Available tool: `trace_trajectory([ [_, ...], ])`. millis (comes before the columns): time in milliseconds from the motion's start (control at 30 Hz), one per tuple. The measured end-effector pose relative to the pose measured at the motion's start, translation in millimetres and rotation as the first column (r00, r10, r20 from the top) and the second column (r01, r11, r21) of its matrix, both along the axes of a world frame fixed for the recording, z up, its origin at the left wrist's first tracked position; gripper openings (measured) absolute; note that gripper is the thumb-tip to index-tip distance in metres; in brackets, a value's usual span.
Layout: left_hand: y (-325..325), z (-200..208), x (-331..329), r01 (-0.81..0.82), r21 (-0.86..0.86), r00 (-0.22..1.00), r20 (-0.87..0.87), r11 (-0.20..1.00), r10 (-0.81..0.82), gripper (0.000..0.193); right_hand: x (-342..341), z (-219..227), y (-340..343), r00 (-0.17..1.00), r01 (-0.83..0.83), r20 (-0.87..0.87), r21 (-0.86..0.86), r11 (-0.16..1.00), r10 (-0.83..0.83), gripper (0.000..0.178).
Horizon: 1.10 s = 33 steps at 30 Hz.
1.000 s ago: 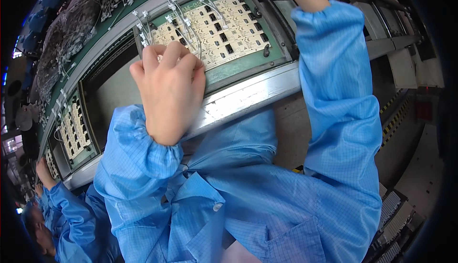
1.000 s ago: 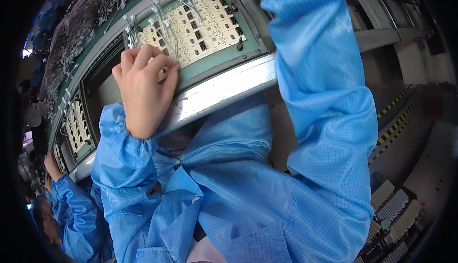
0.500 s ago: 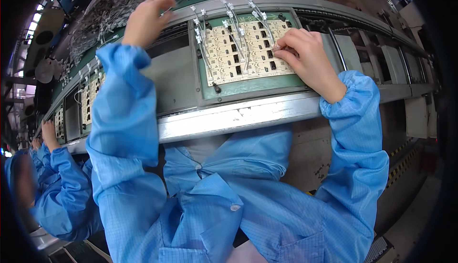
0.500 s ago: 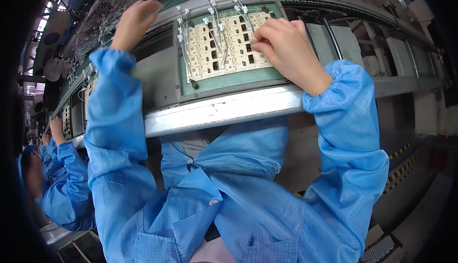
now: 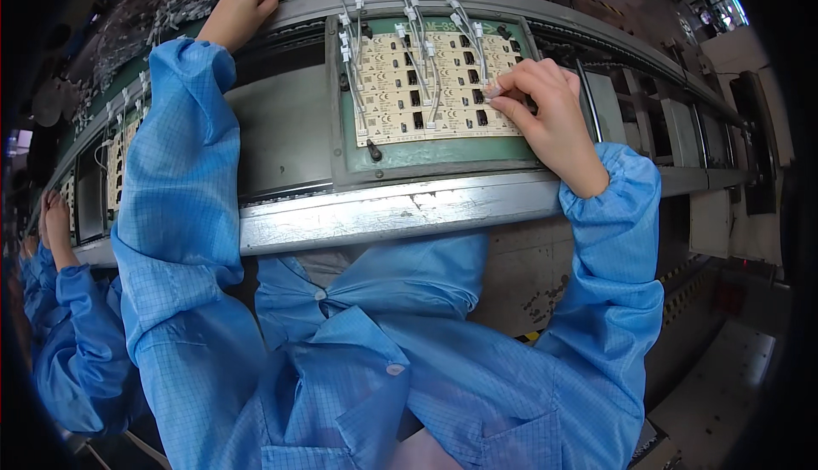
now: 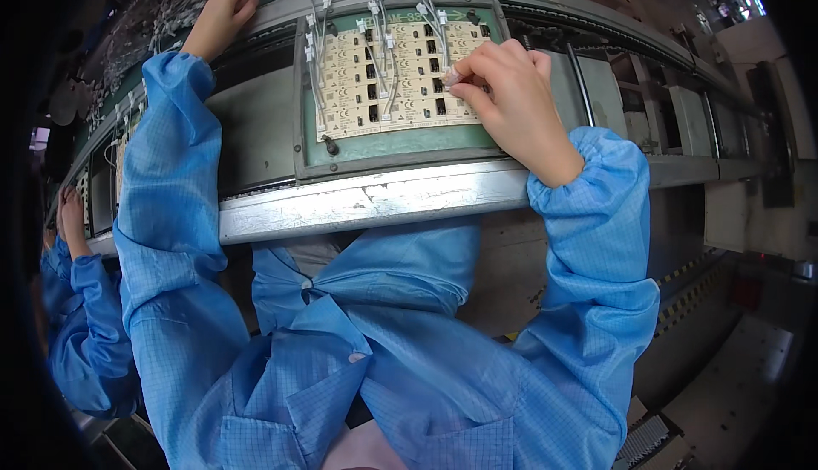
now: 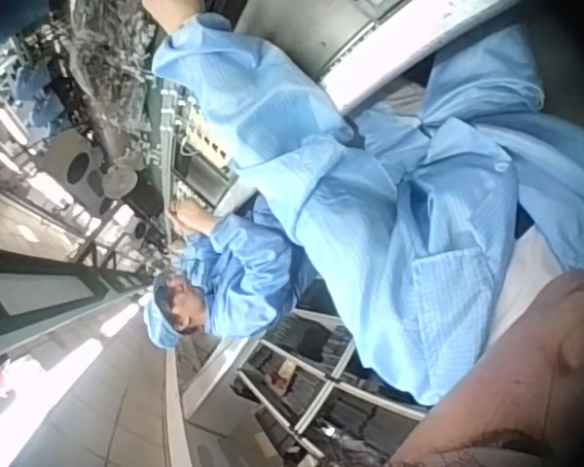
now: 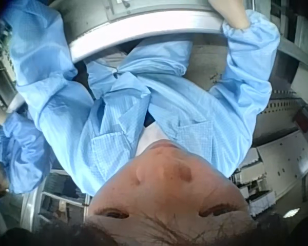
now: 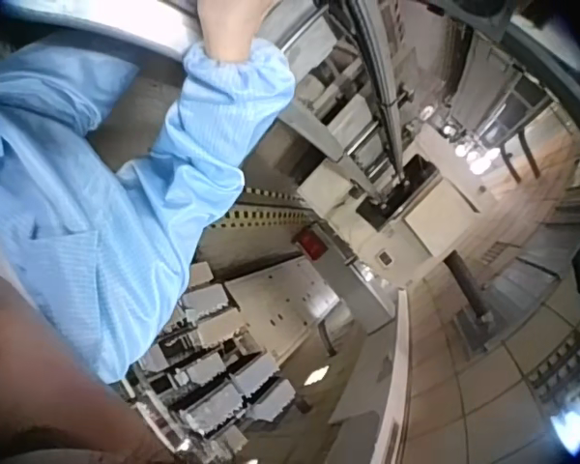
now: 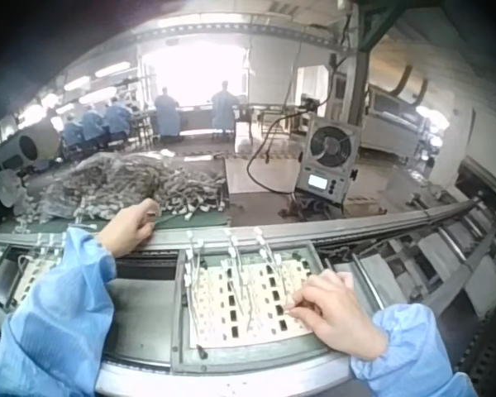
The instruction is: Manually inserting components and connecting wires to circuit boards on a production assembly line.
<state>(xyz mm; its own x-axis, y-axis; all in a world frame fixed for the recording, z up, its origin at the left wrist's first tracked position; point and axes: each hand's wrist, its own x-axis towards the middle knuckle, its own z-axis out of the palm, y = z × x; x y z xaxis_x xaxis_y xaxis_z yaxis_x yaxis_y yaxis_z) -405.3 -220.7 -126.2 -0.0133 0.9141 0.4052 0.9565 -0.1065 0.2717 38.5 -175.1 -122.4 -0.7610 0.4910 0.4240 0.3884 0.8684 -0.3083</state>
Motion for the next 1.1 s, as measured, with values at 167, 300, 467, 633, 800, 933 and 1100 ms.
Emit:
trace_trajectory([
  [167, -6, 6, -2, 0.064, -0.073, 0.993, -0.089, 0.995, -0.071, 0.019, 1, -2, -4, 1.0, 0.015, -0.022, 0.104, 0.995, -0.013, 0.008],
  [300, -16, 10, -9, 0.101, -0.091, 0.994, -0.036, 0.991, -0.104, 0.021, 0, 0, -8, 1.0, 0.008, -0.028, 0.153, 0.988, -0.004, 0.01],
  [467, -15, 15, -7, 0.168, 0.036, 0.982, -0.097, 0.985, -0.164, 0.021, 3, 2, -7, 1.0, -0.014, -0.008, 0.195, 0.981, 0.016, 0.009],
  [633, -18, 52, 66, 0.089, 0.423, 0.974, 0.152, 0.902, -0.168, 0.015, 1, 3, -13, 1.0, 0.005, -0.001, 0.243, 0.97, -0.005, 0.009],
  [800, -39, 89, 140, -0.125, 0.464, 0.825, 0.54, 0.877, -0.168, 0.017, 2, 14, -14, 0.991, -0.117, 0.077, 0.181, 0.976, 0.105, 0.01],
  [933, -22, 62, 198, 0.378, 0.642, 0.926, -0.259, 0.667, -0.275, 0.026, 15, 14, 2, 0.998, -0.056, 0.038, 0.275, 0.96, 0.047, 0.015],
  [1100, -48, 17, 271, 0.371, 0.406, 0.926, -0.235, 0.835, -0.297, 0.021, 28, 9, 65, 0.925, 0.171, -0.374, 0.241, 0.955, -0.071, 0.018],
])
